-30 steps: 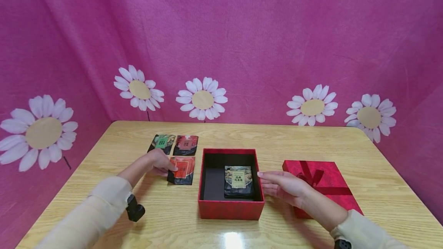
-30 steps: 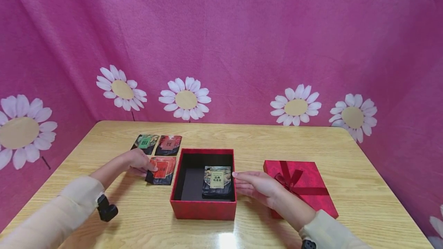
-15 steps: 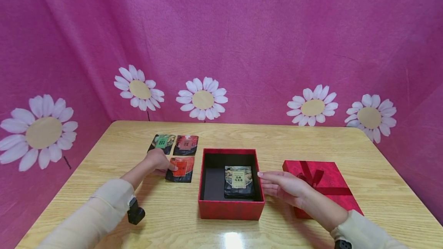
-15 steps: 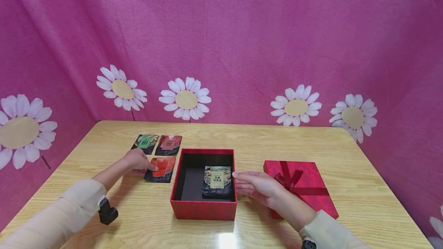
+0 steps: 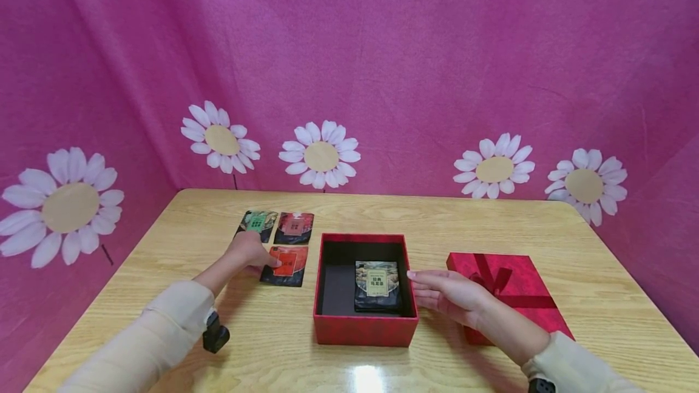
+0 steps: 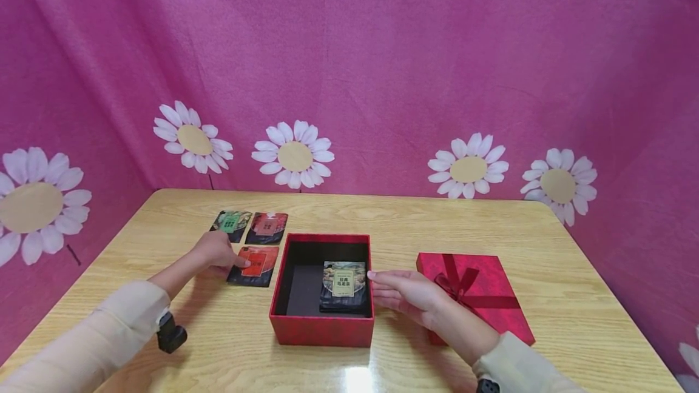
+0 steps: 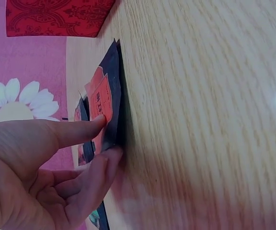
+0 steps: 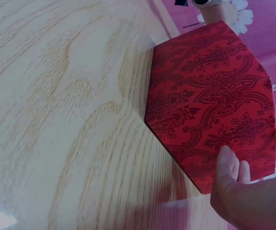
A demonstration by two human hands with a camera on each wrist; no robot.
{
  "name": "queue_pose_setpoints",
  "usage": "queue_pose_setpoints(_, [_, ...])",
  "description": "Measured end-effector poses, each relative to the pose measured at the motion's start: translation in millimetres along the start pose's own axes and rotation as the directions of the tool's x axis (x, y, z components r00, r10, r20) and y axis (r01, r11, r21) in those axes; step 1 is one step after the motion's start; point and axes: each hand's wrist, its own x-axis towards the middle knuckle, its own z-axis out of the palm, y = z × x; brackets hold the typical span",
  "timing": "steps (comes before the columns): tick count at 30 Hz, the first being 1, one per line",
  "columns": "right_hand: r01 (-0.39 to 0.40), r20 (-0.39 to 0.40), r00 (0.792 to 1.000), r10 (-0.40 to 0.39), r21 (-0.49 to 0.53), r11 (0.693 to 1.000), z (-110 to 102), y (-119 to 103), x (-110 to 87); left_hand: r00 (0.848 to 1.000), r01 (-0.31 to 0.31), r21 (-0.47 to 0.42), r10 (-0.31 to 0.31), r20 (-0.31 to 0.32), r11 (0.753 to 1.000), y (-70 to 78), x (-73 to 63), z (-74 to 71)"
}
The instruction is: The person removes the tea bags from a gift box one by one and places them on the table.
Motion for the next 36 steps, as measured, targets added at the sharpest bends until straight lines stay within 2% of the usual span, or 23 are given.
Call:
queue_pose_setpoints(6, [0.0,0.009,1.0,0.0,-0.006,1.0,1.0,-0.5,-0.2,0.999,-0.034,0.037,0.035,-0.025,0.999,-0.5,-5.3,-2.6])
queue_pose_setpoints(10, [-0.004,0.013,1.0,0.004,-0.001,1.0,1.4,0.0,0.3,0.99,-0.107,0.134,0.118,-0.073,0.985,3.3,-13.1,-9.7])
queue_pose_setpoints(13, [-0.01,0.014,1.0,0.01,0.002,1.0,1.1,0.2,0.5,0.974,-0.18,0.14,0.196,-0.11,0.974,11.2,-19.3,-17.3])
queue_pose_setpoints(19, [-0.015,0.028,0.999,0.015,0.006,1.0,-0.2,-1.2,1.1,0.949,-0.295,-0.051,0.286,-0.131,0.954,32.9,-28.3,-32.6])
queue_pose_setpoints(23, [-0.018,0.026,1.0,0.017,0.007,1.0,-0.5,-1.6,1.9,0.943,-0.326,-0.144,0.311,-0.12,0.934,47.8,-37.4,-38.1])
queue_pose_setpoints(29, [-0.022,0.027,0.999,0.021,0.014,1.0,-1.3,-1.0,1.9,0.934,-0.352,-0.314,0.355,-0.051,0.882,68.1,-55.8,-30.0])
queue_pose_setpoints(33, [-0.028,0.029,0.999,0.027,0.023,0.999,-1.8,-1.8,1.6,0.92,-0.365,-0.396,0.393,-0.011,0.843,80.7,-69.5,-21.3])
queue_pose_setpoints(36, [-0.03,0.03,0.999,0.029,0.023,0.999,-2.0,-2.5,1.7,0.903,-0.38,-0.428,0.429,0.02,0.82,90.3,-78.0,-16.3])
